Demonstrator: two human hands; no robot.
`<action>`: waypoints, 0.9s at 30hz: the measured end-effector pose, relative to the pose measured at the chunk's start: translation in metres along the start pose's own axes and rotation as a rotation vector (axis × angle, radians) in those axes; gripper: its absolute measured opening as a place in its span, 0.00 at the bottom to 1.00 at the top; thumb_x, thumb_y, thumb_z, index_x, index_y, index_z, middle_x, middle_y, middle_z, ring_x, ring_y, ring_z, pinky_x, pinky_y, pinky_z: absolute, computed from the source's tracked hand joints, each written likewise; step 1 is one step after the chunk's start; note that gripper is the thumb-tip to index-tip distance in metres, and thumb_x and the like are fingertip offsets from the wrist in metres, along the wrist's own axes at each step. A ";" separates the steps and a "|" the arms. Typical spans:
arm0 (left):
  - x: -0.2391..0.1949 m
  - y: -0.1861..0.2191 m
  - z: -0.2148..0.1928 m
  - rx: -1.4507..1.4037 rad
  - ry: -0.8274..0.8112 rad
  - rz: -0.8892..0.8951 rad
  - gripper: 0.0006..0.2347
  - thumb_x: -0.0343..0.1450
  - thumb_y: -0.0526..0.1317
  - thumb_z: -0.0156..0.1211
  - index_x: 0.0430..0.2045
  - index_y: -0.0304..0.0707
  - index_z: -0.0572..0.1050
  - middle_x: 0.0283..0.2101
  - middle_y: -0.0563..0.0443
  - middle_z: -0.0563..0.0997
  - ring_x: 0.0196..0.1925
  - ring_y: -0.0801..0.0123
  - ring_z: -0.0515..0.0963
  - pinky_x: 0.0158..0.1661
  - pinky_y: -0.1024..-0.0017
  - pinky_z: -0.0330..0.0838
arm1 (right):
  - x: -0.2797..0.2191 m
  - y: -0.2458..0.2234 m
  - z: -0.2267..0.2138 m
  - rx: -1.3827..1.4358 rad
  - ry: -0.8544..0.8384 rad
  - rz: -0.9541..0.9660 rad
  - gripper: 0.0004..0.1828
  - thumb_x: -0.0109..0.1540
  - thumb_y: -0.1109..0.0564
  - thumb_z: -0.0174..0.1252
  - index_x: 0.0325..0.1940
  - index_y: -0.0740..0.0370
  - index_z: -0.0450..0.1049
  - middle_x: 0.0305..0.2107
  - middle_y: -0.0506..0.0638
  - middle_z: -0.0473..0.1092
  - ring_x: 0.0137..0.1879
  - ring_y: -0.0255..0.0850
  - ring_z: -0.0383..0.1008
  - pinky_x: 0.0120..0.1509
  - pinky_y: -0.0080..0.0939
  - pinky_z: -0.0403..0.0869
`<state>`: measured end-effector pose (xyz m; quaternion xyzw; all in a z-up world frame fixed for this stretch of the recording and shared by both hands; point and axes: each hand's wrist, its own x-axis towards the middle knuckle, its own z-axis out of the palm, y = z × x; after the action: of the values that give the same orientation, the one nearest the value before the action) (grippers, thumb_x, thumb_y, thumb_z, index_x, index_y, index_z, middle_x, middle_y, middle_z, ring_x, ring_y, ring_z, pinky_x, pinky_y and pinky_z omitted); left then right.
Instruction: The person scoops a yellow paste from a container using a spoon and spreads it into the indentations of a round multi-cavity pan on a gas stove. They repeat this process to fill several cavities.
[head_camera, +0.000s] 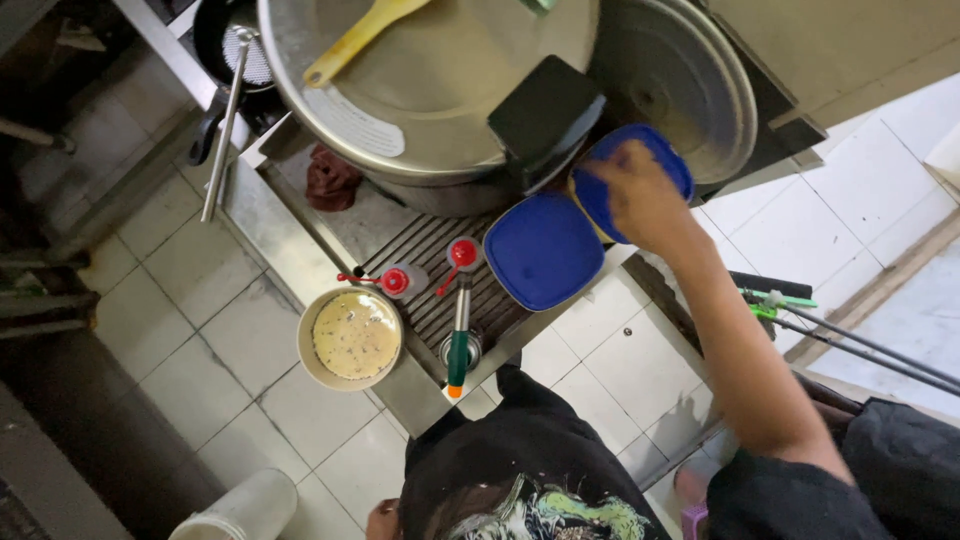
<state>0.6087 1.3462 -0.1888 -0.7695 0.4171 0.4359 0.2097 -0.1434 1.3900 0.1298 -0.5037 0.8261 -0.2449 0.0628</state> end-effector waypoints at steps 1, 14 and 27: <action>0.003 0.009 -0.006 -0.149 -0.002 0.000 0.09 0.73 0.40 0.62 0.38 0.31 0.83 0.26 0.37 0.83 0.18 0.56 0.77 0.16 0.62 0.67 | 0.008 0.001 0.005 -0.129 -0.113 -0.131 0.38 0.55 0.72 0.45 0.67 0.51 0.73 0.46 0.63 0.64 0.45 0.59 0.66 0.47 0.58 0.68; -0.047 0.047 -0.020 -0.200 0.089 0.204 0.11 0.72 0.42 0.59 0.38 0.34 0.82 0.33 0.43 0.87 0.24 0.61 0.83 0.21 0.67 0.69 | 0.063 0.012 -0.032 -0.456 -0.512 -0.202 0.22 0.66 0.47 0.48 0.65 0.42 0.73 0.66 0.59 0.61 0.70 0.62 0.56 0.61 0.58 0.60; -0.016 0.012 0.013 -0.041 0.089 -0.003 0.12 0.71 0.42 0.61 0.40 0.36 0.86 0.39 0.43 0.88 0.40 0.60 0.84 0.45 0.69 0.73 | -0.041 -0.072 -0.115 0.060 0.195 -0.402 0.08 0.63 0.64 0.66 0.46 0.67 0.76 0.43 0.59 0.72 0.47 0.53 0.71 0.52 0.47 0.69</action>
<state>0.5886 1.3557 -0.1814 -0.7927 0.4159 0.4096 0.1756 -0.1065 1.4381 0.2579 -0.6300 0.7036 -0.3246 -0.0526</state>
